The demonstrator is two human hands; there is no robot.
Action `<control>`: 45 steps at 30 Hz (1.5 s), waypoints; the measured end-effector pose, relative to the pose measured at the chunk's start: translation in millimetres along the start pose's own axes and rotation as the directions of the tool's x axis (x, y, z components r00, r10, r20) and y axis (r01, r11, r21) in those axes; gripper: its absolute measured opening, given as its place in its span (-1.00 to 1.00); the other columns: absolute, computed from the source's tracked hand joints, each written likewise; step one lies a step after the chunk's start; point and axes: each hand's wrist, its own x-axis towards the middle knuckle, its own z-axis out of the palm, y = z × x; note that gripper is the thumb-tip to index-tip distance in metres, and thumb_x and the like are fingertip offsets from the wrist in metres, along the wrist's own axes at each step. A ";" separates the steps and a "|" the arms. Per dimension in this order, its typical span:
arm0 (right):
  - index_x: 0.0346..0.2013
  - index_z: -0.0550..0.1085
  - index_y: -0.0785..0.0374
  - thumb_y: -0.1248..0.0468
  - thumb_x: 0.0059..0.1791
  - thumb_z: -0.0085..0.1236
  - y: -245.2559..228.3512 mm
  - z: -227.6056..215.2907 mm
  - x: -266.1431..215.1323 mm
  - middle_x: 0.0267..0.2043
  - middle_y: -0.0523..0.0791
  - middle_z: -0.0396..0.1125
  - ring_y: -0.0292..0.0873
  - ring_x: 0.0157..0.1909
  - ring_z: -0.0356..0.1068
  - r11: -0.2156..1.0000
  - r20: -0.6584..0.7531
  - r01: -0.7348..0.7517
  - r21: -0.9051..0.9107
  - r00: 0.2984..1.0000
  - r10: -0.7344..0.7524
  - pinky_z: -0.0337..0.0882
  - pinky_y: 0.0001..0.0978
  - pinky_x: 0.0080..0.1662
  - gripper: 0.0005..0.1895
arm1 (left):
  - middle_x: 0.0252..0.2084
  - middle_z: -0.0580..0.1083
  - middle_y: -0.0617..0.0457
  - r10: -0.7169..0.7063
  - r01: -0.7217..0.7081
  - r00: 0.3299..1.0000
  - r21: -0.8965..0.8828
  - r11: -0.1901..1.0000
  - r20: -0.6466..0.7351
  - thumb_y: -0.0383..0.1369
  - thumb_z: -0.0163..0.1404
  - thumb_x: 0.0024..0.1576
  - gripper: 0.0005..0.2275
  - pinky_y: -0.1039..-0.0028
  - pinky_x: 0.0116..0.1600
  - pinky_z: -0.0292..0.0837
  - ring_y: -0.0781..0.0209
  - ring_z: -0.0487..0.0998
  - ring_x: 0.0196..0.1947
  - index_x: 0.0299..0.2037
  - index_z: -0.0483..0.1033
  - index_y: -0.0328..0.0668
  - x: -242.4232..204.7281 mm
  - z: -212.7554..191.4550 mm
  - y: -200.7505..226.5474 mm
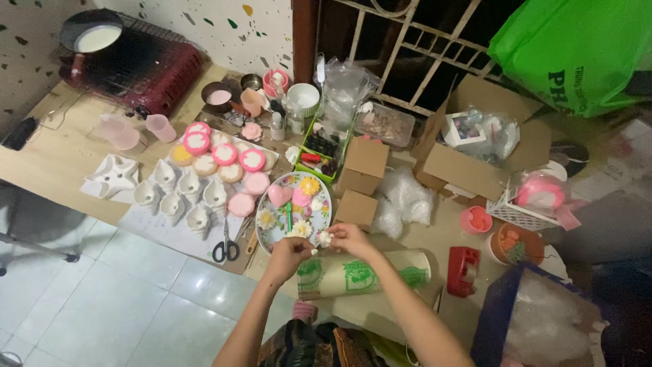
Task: Packaging small decorative items into boxes with bubble wrap and tape.
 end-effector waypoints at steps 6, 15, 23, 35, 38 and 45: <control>0.10 0.50 0.35 0.43 -0.01 0.10 5.0 15.4 8.9 -0.14 -0.10 0.53 -0.27 -0.16 0.51 0.989 0.276 0.038 -0.143 0.961 0.003 0.53 -0.41 -0.12 -0.64 | -0.48 0.59 0.03 -0.010 0.017 0.998 -0.113 0.993 0.057 -0.52 0.15 0.04 -0.94 0.51 -0.32 0.47 0.37 0.57 -0.47 -0.33 0.63 -0.36 2.3 3.4 -10.2; 0.06 0.51 0.48 0.41 0.00 0.11 -20.6 14.0 -8.2 -0.12 -0.03 0.52 -0.15 -0.13 0.54 0.991 0.457 0.070 -0.113 0.889 -0.011 0.53 -0.30 -0.02 -0.66 | -0.47 0.59 0.00 -0.068 0.080 0.994 -0.164 0.983 0.081 -0.48 0.17 0.08 -0.91 0.48 -0.32 0.50 0.28 0.63 -0.46 -0.35 0.61 -0.40 4.7 -3.4 -1.8; 0.10 0.49 0.47 0.44 -0.01 0.03 -34.5 17.5 -28.6 -0.07 -0.01 0.51 -0.13 -0.10 0.53 0.998 0.414 -0.061 0.028 0.909 0.044 0.51 -0.27 0.03 -0.62 | -0.47 0.59 -0.01 -0.073 0.089 0.991 -0.142 0.986 0.113 -0.49 0.15 0.08 -0.91 0.48 -0.31 0.49 0.29 0.60 -0.46 -0.33 0.62 -0.40 12.8 -2.6 -5.8; 0.09 0.44 0.37 0.37 0.05 0.02 -22.4 28.6 -43.6 0.00 -0.05 0.48 -0.16 0.04 0.50 0.974 0.377 -0.112 0.195 0.926 0.031 0.47 -0.30 0.14 -0.68 | -0.45 0.57 0.01 -0.095 0.134 0.984 -0.266 0.955 0.153 -0.55 0.11 0.05 -0.94 0.48 -0.31 0.45 0.30 0.54 -0.46 -0.33 0.62 -0.41 39.7 8.3 -57.3; 0.16 0.30 0.25 0.46 -0.02 0.15 -45.5 48.7 -59.6 -0.02 -0.10 0.46 -0.21 0.04 0.48 0.997 0.256 -0.062 0.052 0.966 0.047 0.49 -0.32 0.08 -0.53 | -0.43 0.57 0.03 -0.117 0.155 0.983 -0.302 0.941 0.139 -0.55 0.13 0.05 -0.94 0.49 -0.31 0.43 0.32 0.51 -0.45 -0.32 0.63 -0.40 44.9 18.9 -77.2; 0.19 0.36 0.18 0.50 -0.06 0.21 -33.0 57.8 -57.1 -0.05 -0.16 0.41 -0.30 0.01 0.44 0.998 0.164 0.055 -0.042 0.985 -0.047 0.48 -0.39 0.01 -0.47 | -0.44 0.55 0.12 -0.148 0.205 0.965 -0.276 0.939 0.214 -0.49 0.13 0.10 -0.92 0.53 -0.30 0.38 0.39 0.46 -0.43 -0.33 0.65 -0.37 49.6 40.1 -117.6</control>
